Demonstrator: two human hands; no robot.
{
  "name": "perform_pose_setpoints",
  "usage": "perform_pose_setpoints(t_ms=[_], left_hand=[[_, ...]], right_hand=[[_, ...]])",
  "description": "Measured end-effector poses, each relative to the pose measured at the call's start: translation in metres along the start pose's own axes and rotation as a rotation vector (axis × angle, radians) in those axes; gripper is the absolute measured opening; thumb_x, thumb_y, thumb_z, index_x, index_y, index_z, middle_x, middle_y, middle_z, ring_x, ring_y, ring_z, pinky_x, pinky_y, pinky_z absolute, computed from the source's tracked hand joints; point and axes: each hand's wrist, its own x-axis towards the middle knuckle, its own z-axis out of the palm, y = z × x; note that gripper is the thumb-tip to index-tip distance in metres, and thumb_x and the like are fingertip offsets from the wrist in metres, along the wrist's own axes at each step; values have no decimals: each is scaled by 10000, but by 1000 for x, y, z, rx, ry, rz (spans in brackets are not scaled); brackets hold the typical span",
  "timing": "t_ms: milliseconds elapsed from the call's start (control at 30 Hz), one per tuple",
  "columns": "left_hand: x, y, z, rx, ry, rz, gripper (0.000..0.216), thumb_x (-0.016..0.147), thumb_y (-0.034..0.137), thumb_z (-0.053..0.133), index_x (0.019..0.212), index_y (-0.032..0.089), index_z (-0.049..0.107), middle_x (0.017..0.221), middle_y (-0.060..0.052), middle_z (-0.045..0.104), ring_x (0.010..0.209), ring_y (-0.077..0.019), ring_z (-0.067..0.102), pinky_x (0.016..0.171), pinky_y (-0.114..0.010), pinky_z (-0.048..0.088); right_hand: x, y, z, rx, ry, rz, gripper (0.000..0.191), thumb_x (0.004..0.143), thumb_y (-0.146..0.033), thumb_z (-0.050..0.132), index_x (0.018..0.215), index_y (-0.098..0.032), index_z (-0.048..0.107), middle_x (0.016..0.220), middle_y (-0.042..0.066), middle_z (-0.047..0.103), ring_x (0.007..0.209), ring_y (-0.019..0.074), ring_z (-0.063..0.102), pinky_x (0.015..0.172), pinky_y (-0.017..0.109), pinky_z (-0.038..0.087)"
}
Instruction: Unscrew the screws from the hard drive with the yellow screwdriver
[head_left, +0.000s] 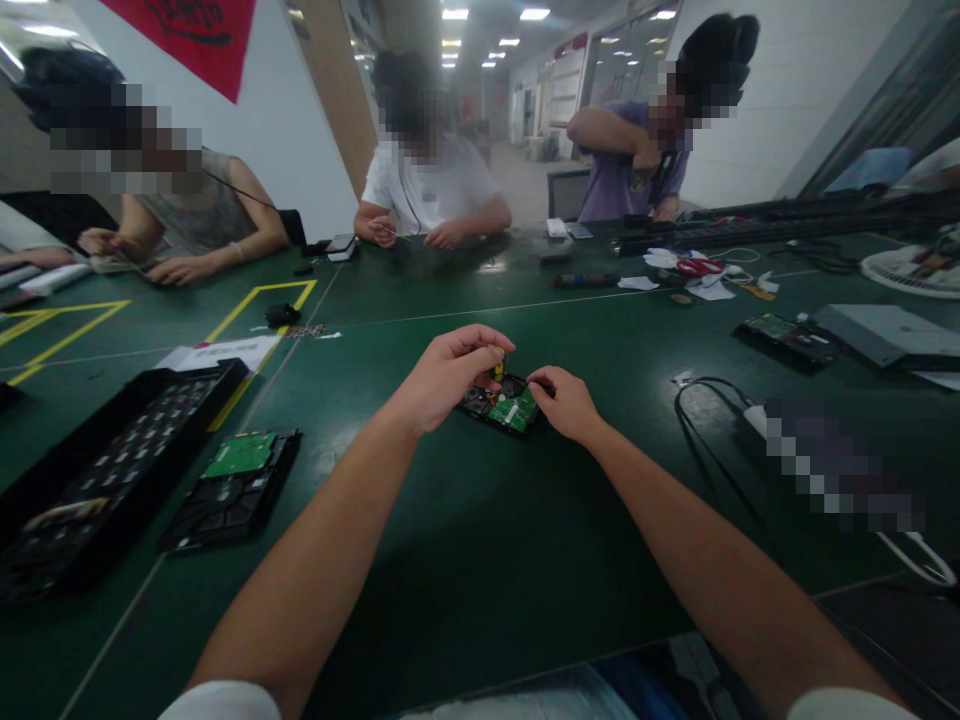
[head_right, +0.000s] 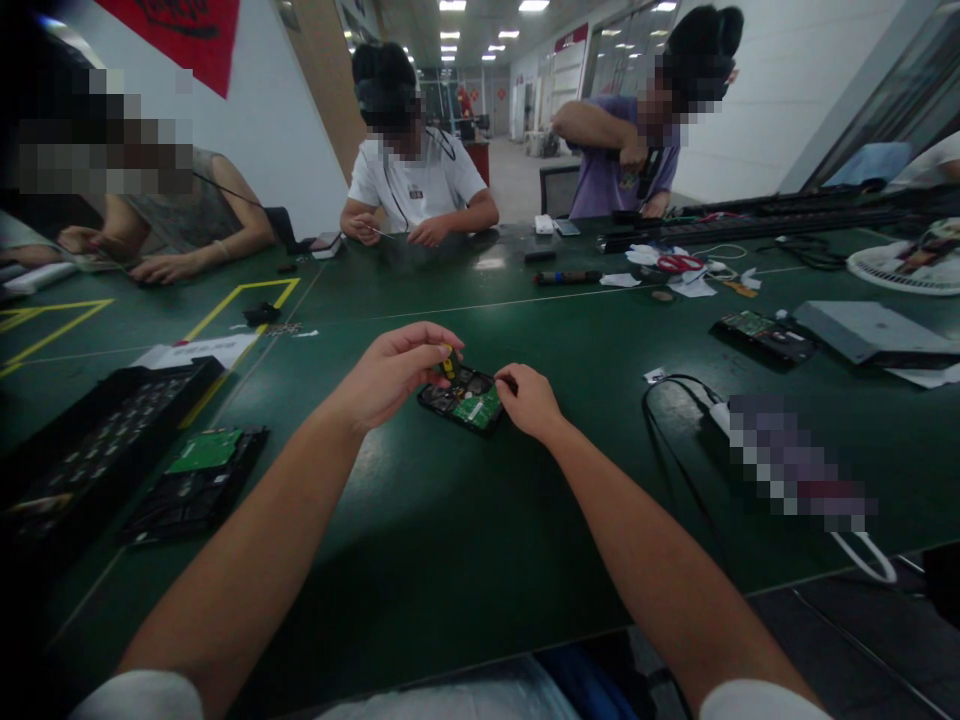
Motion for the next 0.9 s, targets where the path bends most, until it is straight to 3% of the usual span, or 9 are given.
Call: perform_pose_setpoints(t_ms=[233, 433, 900], left_hand=[[-1, 4, 2, -91, 28, -31, 135, 857, 242, 666, 951, 155, 709, 927, -78, 697, 886, -188, 671, 659, -269, 610], [-1, 2, 3, -163, 22, -43, 99, 857, 206, 650, 933, 150, 677, 937, -86, 716, 940, -203, 693, 804, -374, 649], [-3, 6, 4, -94, 52, -44, 103, 793, 248, 728, 831, 153, 732, 953, -62, 652, 848, -148, 609, 673, -247, 603]], right_hand=[[0, -3, -1, 16, -1, 18, 155, 966, -239, 608, 1083, -215, 708, 1067, 74, 724, 934, 206, 654, 821, 349, 497], [-1, -2, -1, 18, -7, 27, 161, 975, -249, 604, 1092, -215, 709, 1066, 71, 718, 926, 199, 651, 815, 345, 498], [-1, -4, -2, 3, -10, 21, 157, 977, -245, 599, 1088, -207, 704, 1069, 70, 712, 933, 197, 648, 825, 351, 495]])
